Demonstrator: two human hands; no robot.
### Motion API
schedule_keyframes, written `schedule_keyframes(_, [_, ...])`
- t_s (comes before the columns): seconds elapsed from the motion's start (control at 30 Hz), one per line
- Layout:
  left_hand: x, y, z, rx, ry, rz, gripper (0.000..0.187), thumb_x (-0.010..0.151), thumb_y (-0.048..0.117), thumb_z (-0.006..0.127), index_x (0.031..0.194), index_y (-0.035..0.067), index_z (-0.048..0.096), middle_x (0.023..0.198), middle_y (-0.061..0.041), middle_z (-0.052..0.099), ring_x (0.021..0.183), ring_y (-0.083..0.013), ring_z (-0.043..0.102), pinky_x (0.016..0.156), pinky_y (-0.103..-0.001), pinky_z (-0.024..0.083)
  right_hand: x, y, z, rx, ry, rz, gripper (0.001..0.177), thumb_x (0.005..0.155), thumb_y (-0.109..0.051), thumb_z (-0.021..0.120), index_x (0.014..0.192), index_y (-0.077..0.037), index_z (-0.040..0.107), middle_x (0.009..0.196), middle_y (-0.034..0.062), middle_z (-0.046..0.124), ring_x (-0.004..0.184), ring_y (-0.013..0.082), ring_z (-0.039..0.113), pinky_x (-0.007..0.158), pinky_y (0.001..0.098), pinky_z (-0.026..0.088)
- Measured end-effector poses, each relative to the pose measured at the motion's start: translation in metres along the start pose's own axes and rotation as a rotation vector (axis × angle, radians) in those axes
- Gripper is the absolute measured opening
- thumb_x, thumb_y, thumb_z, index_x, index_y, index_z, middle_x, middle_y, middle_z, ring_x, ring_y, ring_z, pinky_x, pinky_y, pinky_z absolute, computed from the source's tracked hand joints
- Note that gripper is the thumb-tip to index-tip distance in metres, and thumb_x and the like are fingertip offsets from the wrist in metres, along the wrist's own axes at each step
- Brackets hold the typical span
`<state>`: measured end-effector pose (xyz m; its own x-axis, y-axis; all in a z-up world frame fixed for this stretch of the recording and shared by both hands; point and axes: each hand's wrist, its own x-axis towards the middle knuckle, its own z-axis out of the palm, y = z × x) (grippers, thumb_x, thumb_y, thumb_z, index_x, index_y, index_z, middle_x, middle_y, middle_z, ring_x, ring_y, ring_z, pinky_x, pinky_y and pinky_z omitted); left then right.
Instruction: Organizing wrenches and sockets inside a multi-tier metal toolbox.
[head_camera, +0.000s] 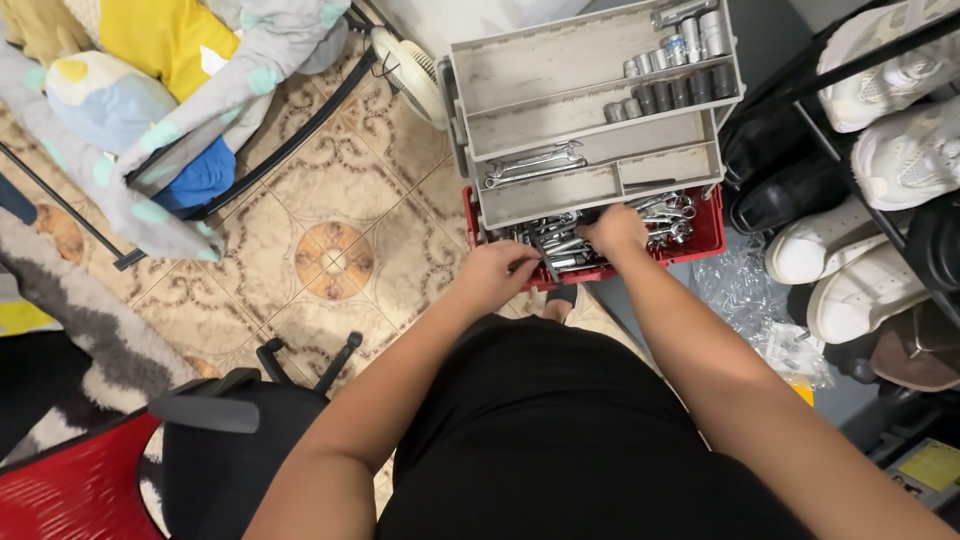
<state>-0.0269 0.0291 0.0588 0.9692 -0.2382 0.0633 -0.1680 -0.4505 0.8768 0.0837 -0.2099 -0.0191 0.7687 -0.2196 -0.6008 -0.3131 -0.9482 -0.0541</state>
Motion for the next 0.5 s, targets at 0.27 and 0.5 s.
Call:
schedule_keyframes(0.27, [0.042,0.032,-0.008,0.022,0.032,0.154,0.013,0.093,0.020,0.071,0.100,0.010,0.075,0.098,-0.012,0.075,0.091,-0.0341,0.071,0.081,-0.041,0.058,0.013,0.007,0.022,0.117,0.027,0.057,0.063,0.074,-0.049,0.084,0.116,-0.003,0.074,0.123,0.0208,0.071,0.117,0.0365,0.068,0.100,0.0550,0.049])
schedule_keyframes(0.5, [0.139,0.049,-0.003,0.136,0.140,0.235,0.008,0.089,0.018,0.069,0.090,0.013,0.075,0.087,-0.011,0.075,0.086,-0.0356,0.067,0.077,-0.047,0.054,-0.025,-0.008,-0.004,0.111,-0.005,0.021,0.045,0.081,-0.045,0.076,0.116,-0.018,0.076,0.123,0.0144,0.072,0.117,0.0343,0.066,0.108,0.0668,0.036])
